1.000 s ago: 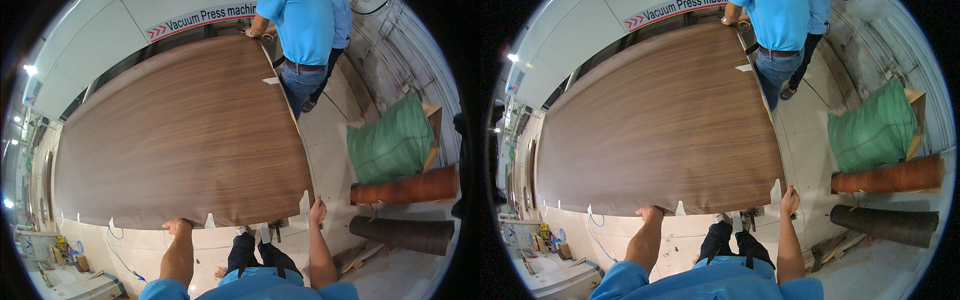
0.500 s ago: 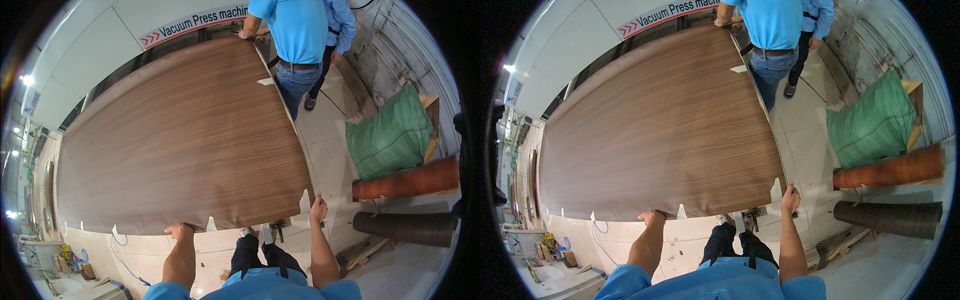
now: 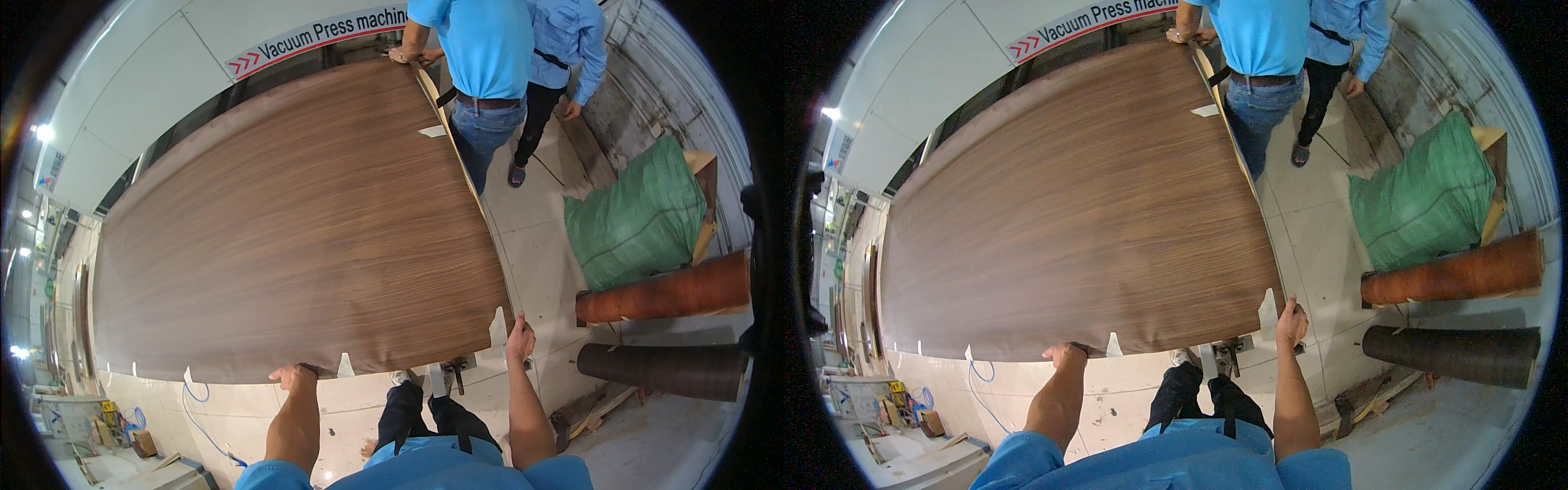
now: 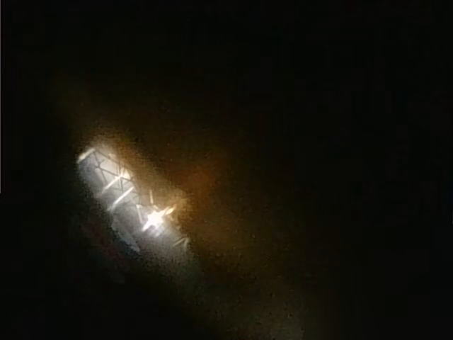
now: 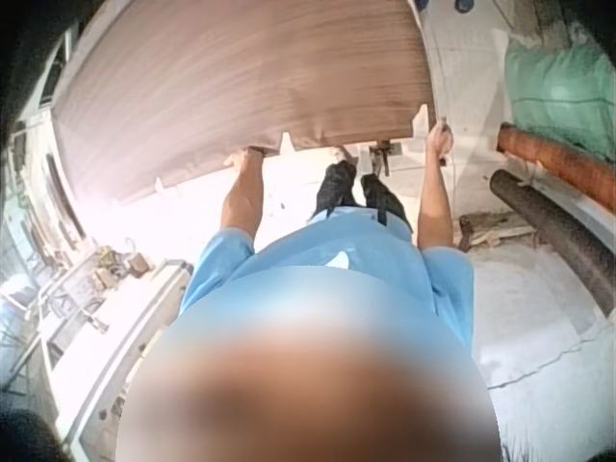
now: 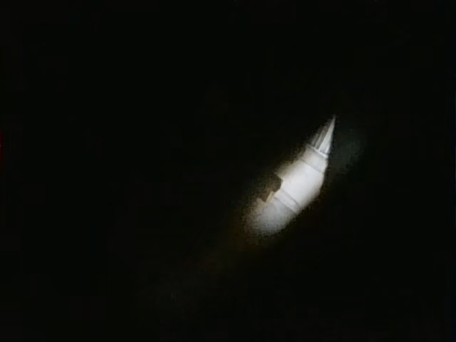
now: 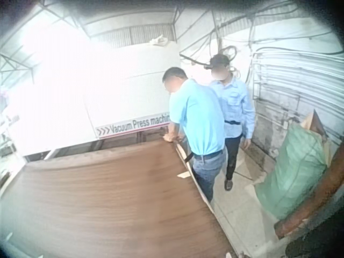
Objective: The person assists two coworkers in applying masking tape along the edges of a large wood panel on a vacuum press machine. The person holds the panel steady while the coworkers apply tape, then helps lift and position the panel onto the machine bed before operating the control panel.
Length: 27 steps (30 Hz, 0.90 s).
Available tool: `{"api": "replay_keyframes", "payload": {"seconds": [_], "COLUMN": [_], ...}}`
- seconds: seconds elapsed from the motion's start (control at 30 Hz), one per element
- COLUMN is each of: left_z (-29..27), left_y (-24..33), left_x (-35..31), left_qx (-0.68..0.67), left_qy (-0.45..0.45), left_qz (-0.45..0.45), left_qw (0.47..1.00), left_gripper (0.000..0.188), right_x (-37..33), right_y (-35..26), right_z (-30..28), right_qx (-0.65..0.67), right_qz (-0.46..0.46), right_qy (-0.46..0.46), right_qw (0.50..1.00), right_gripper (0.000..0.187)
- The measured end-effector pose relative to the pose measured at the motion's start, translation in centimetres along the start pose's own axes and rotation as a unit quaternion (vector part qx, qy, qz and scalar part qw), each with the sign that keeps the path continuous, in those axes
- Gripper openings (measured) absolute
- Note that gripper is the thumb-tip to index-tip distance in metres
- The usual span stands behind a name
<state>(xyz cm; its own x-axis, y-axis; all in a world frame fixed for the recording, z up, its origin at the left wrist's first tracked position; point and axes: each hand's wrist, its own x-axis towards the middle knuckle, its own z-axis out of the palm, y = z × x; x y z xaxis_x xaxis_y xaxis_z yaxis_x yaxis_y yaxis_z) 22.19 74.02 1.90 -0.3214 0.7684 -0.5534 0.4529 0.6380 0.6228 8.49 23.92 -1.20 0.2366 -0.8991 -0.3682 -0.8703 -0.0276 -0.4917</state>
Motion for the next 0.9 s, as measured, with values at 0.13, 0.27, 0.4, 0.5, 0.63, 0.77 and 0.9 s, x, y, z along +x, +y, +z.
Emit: {"api": "replay_keyframes", "payload": {"seconds": [0.13, 0.27, 0.4, 0.5, 0.63, 0.77, 0.9], "left_z": [-0.2, 0.2, 0.3, 0.3, 0.1, -0.2, -0.2], "left_y": [0.0, -0.2, -0.4, -0.5, -0.2, -0.1, -0.1], "left_x": [-0.3, 0.6, 1.7, 1.8, 1.0, 0.3, 0.3], "left_qx": [-0.009, 0.004, -0.01, -0.012, 0.003, -0.01, -0.011], "left_qy": [-0.006, 0.001, -0.022, -0.029, -0.013, -0.013, -0.007], "left_qz": [0.003, -0.002, -0.013, -0.012, -0.005, -0.005, -0.004], "left_qw": [1.0, 1.0, 1.0, 0.999, 1.0, 1.0, 1.0], "left_gripper": [0.077, 0.079, 0.083, 0.084, 0.083, 0.082, 0.081], "right_x": [-0.1, 0.0, 0.2, 0.2, 0.1, 0.1, 0.1], "right_y": [-0.2, 0.1, 0.3, 0.3, 0.1, 0.2, 0.3], "right_z": [-0.1, 0.2, 0.3, 0.3, 0.4, 0.4, 0.4], "right_qx": [-0.004, 0.0, -0.006, -0.003, -0.001, -0.002, 0.005], "right_qz": [0.002, -0.008, -0.008, -0.008, -0.018, -0.022, -0.029], "right_qy": [0.001, 0.02, 0.012, 0.015, 0.033, 0.026, 0.035], "right_qw": [1.0, 1.0, 1.0, 1.0, 0.999, 0.999, 0.999], "right_gripper": [0.071, 0.072, 0.072, 0.072, 0.071, 0.071, 0.071]}}
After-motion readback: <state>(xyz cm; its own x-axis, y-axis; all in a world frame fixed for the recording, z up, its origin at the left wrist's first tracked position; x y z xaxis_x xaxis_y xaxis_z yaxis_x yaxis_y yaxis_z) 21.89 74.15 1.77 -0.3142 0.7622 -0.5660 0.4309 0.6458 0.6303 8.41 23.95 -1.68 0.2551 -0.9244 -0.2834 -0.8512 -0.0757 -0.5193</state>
